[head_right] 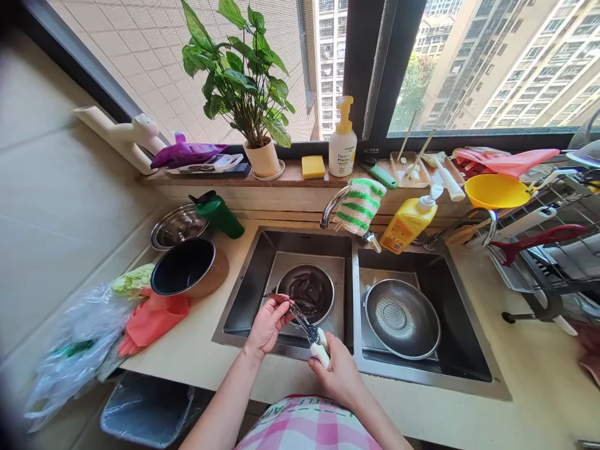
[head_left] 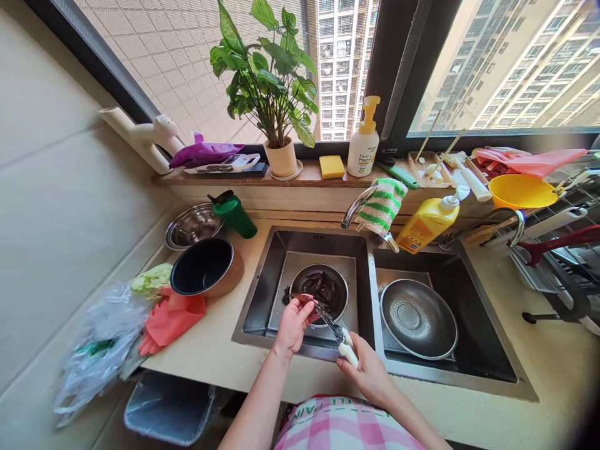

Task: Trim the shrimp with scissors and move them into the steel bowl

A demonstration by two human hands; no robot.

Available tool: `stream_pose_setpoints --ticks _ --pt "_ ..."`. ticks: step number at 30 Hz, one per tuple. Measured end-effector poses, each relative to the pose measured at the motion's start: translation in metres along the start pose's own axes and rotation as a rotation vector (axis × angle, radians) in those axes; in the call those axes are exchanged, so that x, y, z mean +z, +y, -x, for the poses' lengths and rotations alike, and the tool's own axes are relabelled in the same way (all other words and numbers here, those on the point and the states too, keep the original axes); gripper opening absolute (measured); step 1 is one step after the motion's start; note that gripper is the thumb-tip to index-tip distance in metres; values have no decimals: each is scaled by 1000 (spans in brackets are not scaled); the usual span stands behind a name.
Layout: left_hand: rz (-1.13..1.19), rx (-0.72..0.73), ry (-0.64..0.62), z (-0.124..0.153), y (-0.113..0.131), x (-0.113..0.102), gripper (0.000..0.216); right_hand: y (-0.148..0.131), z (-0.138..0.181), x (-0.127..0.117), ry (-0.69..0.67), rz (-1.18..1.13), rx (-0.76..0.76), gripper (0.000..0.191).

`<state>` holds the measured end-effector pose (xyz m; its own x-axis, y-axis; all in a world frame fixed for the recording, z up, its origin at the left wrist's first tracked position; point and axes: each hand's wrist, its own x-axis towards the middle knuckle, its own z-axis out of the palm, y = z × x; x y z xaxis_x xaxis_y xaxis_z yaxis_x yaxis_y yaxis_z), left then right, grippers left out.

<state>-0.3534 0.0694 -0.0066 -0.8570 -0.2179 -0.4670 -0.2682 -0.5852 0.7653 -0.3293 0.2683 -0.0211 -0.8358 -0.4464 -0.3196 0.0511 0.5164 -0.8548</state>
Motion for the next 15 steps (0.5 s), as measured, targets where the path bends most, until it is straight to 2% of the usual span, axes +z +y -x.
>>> stream_pose_setpoints --ticks 15 --pt "-90 42 -2 0 2 1 32 -8 0 -3 0 62 3 35"
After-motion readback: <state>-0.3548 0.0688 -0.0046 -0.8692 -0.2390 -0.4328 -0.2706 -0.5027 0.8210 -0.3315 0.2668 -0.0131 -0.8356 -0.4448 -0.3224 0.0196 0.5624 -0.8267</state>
